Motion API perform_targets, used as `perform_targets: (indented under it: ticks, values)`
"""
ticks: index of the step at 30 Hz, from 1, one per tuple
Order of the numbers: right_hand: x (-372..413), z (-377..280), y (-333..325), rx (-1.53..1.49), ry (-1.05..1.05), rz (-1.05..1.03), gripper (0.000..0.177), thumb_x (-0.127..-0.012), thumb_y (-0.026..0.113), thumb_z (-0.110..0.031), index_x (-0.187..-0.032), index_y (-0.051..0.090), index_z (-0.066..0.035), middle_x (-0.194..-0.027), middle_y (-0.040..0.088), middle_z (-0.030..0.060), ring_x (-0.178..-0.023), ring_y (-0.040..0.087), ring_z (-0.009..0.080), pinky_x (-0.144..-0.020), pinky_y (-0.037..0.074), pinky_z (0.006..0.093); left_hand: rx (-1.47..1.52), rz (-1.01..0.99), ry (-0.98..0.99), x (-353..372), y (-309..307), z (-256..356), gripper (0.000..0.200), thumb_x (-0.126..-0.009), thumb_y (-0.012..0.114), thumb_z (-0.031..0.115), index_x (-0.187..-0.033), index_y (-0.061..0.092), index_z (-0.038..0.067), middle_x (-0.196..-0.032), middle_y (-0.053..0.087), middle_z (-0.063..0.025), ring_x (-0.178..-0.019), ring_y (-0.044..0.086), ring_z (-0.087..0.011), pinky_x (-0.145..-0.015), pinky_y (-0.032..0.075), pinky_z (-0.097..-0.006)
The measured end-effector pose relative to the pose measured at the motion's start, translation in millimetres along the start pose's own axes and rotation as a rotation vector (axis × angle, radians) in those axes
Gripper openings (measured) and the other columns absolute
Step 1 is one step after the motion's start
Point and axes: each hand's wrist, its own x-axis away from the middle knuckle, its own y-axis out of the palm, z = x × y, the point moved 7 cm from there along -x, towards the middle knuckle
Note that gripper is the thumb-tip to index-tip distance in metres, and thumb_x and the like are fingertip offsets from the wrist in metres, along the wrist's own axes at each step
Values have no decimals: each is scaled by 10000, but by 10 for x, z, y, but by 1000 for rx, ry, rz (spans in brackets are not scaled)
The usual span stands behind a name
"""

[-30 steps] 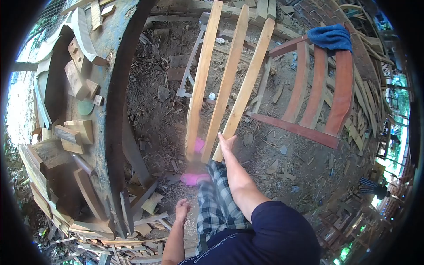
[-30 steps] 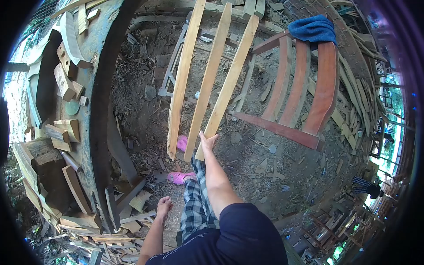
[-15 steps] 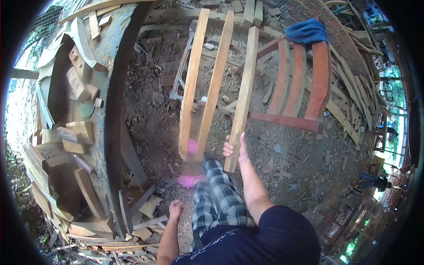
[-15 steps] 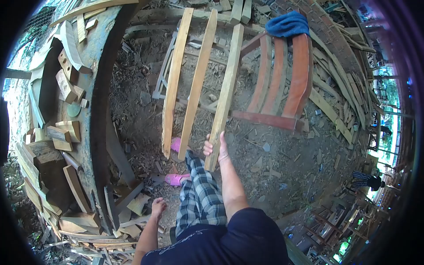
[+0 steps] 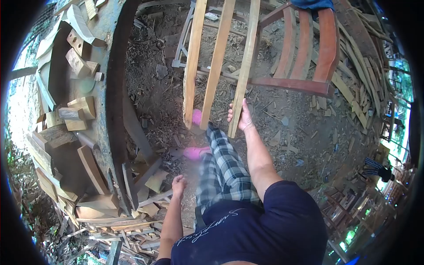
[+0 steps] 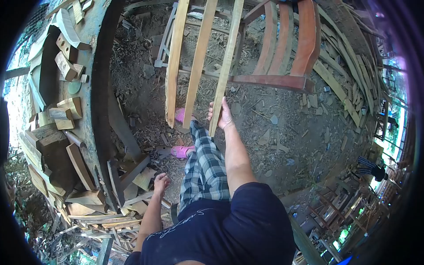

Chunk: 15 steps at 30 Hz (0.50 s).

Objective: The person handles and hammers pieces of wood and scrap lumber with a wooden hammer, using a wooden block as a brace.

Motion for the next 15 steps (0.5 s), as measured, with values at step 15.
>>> perform_targets:
  ticks: [15]
  values:
    - [-914,333,-962,770,-116,584,589,-943,576,-461,-1278,476,13,-1300,504,203,-1208,500,326,-993,417,432,34,32,-64,6,87,-306,355,-879,627,120,-1222,546,72,-953,624,-26,-726,618,-129,-643,492,-258]
